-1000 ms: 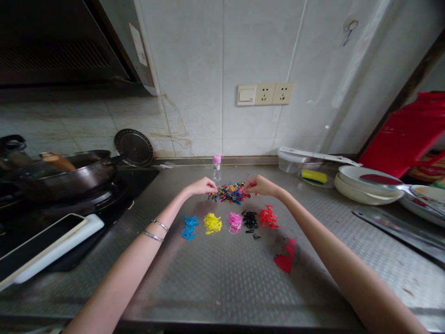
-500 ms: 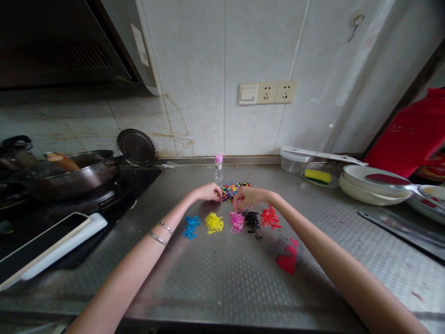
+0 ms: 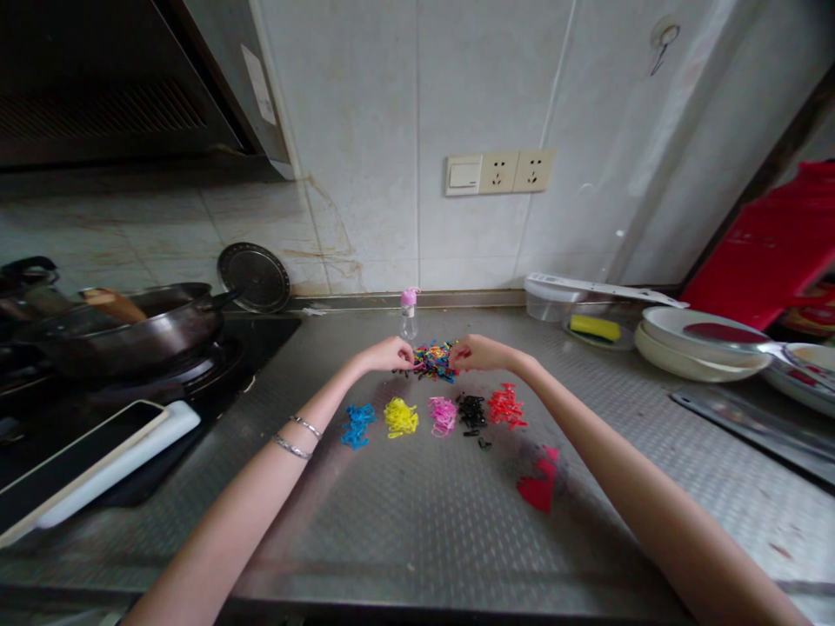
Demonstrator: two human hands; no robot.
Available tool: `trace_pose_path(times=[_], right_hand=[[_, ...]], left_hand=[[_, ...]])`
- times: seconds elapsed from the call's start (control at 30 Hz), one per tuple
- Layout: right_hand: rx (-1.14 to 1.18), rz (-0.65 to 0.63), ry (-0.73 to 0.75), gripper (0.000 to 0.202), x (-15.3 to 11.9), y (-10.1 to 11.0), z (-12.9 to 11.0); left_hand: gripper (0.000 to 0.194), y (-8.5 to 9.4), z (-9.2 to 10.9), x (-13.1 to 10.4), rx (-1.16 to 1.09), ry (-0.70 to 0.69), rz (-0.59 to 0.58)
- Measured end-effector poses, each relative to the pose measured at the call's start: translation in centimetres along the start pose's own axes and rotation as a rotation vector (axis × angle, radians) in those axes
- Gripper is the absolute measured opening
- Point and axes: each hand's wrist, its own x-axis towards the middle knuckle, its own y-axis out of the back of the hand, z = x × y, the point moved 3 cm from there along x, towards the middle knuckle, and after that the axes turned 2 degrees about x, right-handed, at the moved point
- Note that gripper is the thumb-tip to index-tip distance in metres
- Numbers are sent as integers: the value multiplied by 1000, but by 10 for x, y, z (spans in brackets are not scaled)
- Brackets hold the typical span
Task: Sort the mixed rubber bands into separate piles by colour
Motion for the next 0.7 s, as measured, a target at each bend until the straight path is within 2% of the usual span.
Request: trace_pose_path(times=[0.13, 0.27, 0.43, 0.6, 0.7], right_hand=[[-151, 63, -27, 21, -1, 5, 6], [-254, 18, -47, 20, -1, 4, 8], [-190, -84, -80, 19, 0, -5, 13], [-206, -98, -66, 20, 4, -11, 14], [-253, -92, -43, 21, 4, -12, 9]], left_hand=[[15, 14, 8, -3, -29, -18, 34], [17, 17, 19, -5, -54, -50, -11], [19, 0, 35, -3, -65, -71, -161], [14, -24, 52, -1, -51, -101, -316], [15, -26, 52, 0, -64, -96, -344]])
